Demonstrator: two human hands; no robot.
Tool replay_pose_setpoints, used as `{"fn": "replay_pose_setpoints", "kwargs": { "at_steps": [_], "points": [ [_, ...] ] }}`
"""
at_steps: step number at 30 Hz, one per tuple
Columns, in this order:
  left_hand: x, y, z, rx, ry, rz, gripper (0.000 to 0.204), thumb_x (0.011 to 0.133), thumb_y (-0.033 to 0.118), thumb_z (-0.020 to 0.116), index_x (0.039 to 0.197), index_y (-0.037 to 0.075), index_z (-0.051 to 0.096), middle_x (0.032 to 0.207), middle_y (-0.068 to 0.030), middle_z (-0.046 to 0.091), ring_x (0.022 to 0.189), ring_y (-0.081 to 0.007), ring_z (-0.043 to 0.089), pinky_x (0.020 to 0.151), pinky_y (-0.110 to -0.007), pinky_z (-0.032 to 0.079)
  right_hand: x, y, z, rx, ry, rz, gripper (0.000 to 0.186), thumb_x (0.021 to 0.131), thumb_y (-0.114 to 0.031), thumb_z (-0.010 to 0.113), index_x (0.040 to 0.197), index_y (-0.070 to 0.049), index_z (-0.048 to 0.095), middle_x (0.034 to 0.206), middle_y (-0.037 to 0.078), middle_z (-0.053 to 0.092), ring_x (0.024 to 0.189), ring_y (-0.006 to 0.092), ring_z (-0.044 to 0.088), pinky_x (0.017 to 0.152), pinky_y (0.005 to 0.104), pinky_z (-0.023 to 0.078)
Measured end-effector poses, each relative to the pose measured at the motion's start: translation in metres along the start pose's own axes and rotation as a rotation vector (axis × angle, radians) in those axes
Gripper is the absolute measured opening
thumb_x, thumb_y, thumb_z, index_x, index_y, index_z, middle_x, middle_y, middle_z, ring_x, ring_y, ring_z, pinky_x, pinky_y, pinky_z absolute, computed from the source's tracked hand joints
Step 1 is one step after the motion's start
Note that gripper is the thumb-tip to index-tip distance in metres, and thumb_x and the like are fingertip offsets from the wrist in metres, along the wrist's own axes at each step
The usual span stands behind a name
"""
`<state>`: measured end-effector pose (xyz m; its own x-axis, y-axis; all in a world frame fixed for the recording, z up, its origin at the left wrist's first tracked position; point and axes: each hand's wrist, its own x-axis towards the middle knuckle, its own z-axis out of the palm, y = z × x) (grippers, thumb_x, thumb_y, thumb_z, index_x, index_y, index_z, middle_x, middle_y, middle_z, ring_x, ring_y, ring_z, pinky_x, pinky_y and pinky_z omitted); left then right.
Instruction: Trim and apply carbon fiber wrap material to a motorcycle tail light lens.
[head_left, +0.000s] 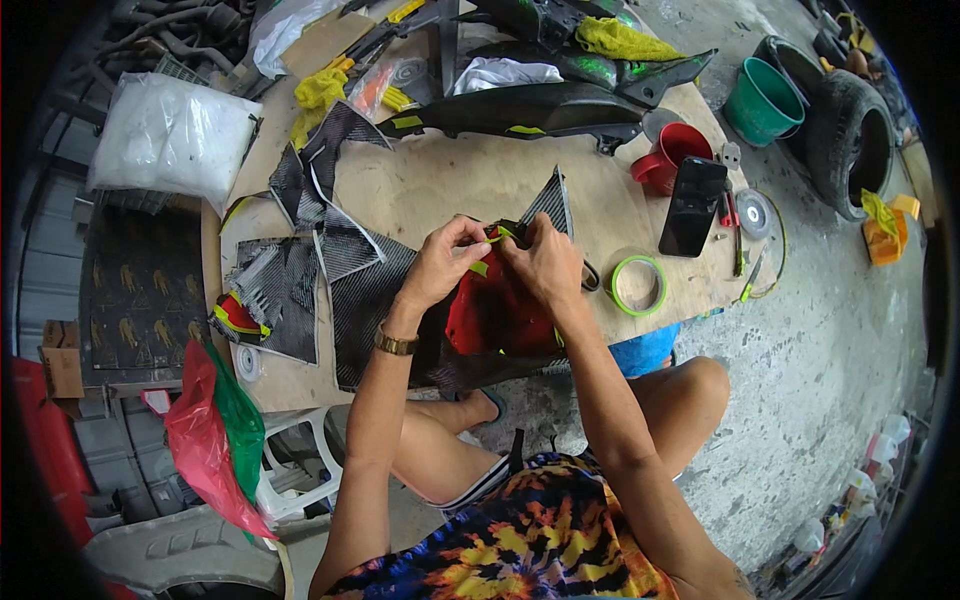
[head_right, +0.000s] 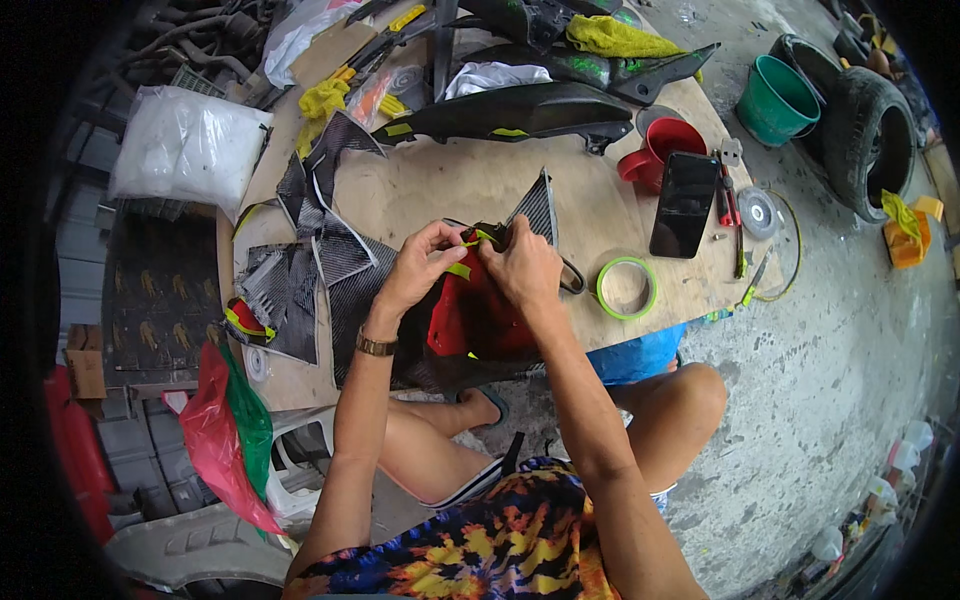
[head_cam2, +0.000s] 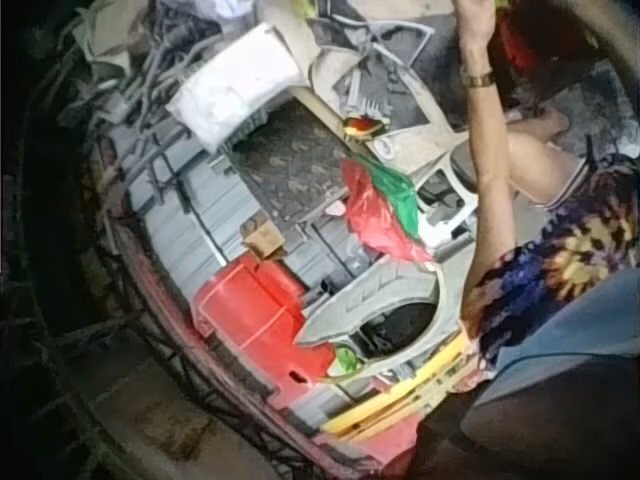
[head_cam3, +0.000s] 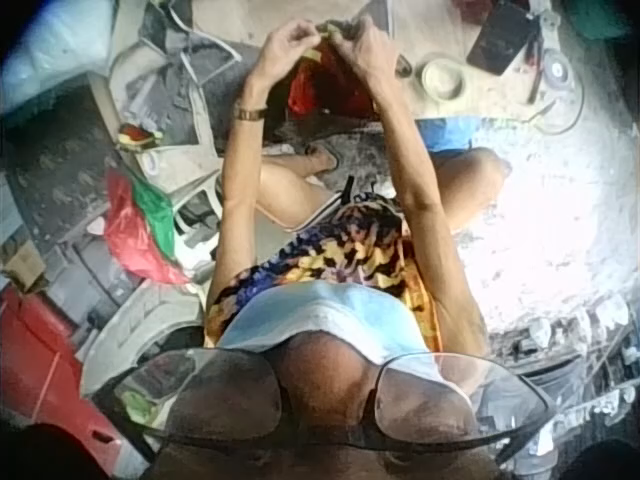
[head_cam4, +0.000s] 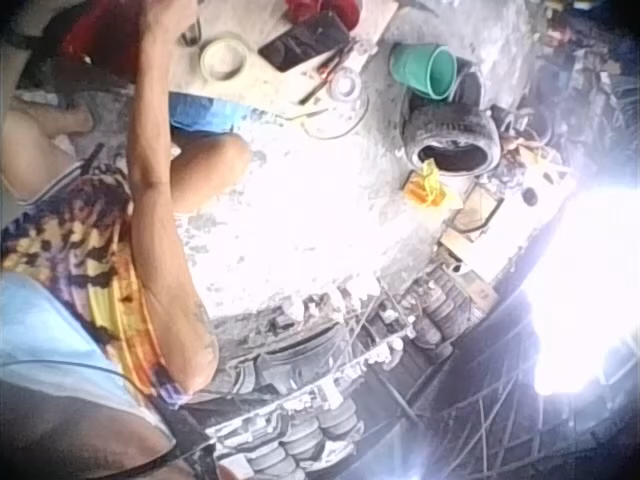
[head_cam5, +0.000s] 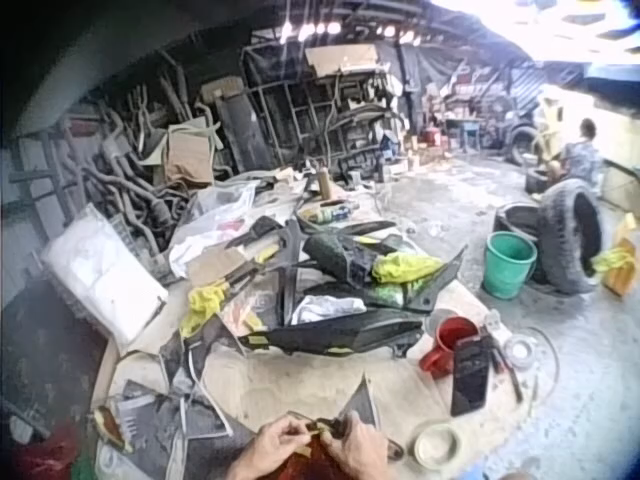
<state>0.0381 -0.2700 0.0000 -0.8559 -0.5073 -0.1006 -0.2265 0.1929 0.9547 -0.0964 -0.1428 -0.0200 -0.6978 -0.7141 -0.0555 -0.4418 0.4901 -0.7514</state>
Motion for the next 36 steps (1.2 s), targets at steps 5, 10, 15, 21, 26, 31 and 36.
{"fn": "replay_pose_setpoints", "kwargs": {
  "at_steps": [5, 10, 15, 21, 26, 31, 36],
  "points": [
    [-0.001, -0.004, -0.003, 0.073, -0.011, 0.025, 0.008, 0.092, 0.005, 0.065, 0.094, 0.002, 0.057, 0.112, -0.0079, 0.065, 0.109, -0.0142, 0.058, 0.099, -0.031, 0.044, -0.001, -0.003, 0.006, -0.014, -0.008, 0.043, 0.043, 0.081, -0.039, 0.070, 0.096, -0.001, 0.055, 0.077, 0.020, 0.068, 0.074, 0.0395, 0.068, 0.068, 0.0497, 0.053],
    [-0.002, -0.002, 0.001, 0.062, -0.014, -0.002, 0.009, 0.093, 0.006, 0.065, 0.095, 0.002, 0.058, 0.112, -0.0064, 0.065, 0.110, -0.0145, 0.058, 0.100, -0.032, 0.044, 0.001, 0.004, 0.011, -0.035, 0.047, -0.031, 0.042, 0.081, -0.038, 0.070, 0.095, -0.002, 0.053, 0.075, 0.018, 0.068, 0.073, 0.0389, 0.067, 0.066, 0.0502, 0.052],
    [-0.002, -0.004, 0.001, 0.078, -0.026, 0.007, 0.009, 0.093, 0.006, 0.066, 0.095, 0.002, 0.057, 0.115, -0.0072, 0.065, 0.109, -0.0136, 0.057, 0.099, -0.031, 0.044, -0.001, 0.008, 0.011, 0.027, 0.049, -0.050, 0.039, 0.084, -0.036, 0.069, 0.096, -0.003, 0.051, 0.075, 0.019, 0.067, 0.073, 0.0398, 0.066, 0.064, 0.0501, 0.051],
    [-0.005, -0.004, -0.001, -0.004, -0.026, 0.014, 0.009, 0.093, 0.006, 0.065, 0.096, 0.002, 0.058, 0.114, -0.0049, 0.065, 0.106, -0.0118, 0.059, 0.097, -0.030, 0.045, -0.023, 0.000, -0.006, 0.181, 0.034, -0.177, 0.023, 0.088, -0.020, 0.067, 0.098, -0.005, 0.053, 0.080, 0.019, 0.067, 0.076, 0.0394, 0.066, 0.065, 0.0462, 0.051],
    [-0.006, 0.002, 0.003, 0.041, -0.026, 0.028, 0.010, 0.093, 0.005, 0.065, 0.099, 0.001, 0.059, 0.128, -0.0095, 0.062, 0.109, -0.0127, 0.059, 0.097, -0.030, 0.046, -0.022, 0.005, -0.002, 0.337, 0.059, -0.288, 0.020, 0.088, -0.010, 0.067, 0.102, -0.006, 0.055, 0.084, 0.019, 0.068, 0.080, 0.0381, 0.068, 0.069, 0.0419, 0.053],
    [-0.011, 0.009, 0.003, 0.188, 0.005, 0.100, 0.013, 0.090, 0.005, 0.065, 0.102, 0.000, 0.062, 0.139, -0.0132, 0.056, 0.117, -0.0190, 0.059, 0.099, -0.032, 0.047, -0.017, 0.010, -0.001, 0.255, 0.051, -0.236, 0.021, 0.087, -0.013, 0.067, 0.102, -0.007, 0.053, 0.089, 0.018, 0.067, 0.079, 0.0398, 0.065, 0.064, 0.0477, 0.049],
    [-0.020, 0.020, 0.005, 0.392, 0.089, 0.199, 0.022, 0.088, 0.009, 0.068, 0.108, 0.002, 0.069, 0.141, -0.0158, 0.053, 0.130, -0.0294, 0.052, 0.103, -0.037, 0.044, -0.005, 0.013, -0.020, 0.169, 0.085, -0.428, 0.025, 0.083, -0.011, 0.070, 0.105, -0.009, 0.058, 0.100, 0.013, 0.062, 0.092, 0.0337, 0.061, 0.076, 0.0419, 0.048]
  ]
}}
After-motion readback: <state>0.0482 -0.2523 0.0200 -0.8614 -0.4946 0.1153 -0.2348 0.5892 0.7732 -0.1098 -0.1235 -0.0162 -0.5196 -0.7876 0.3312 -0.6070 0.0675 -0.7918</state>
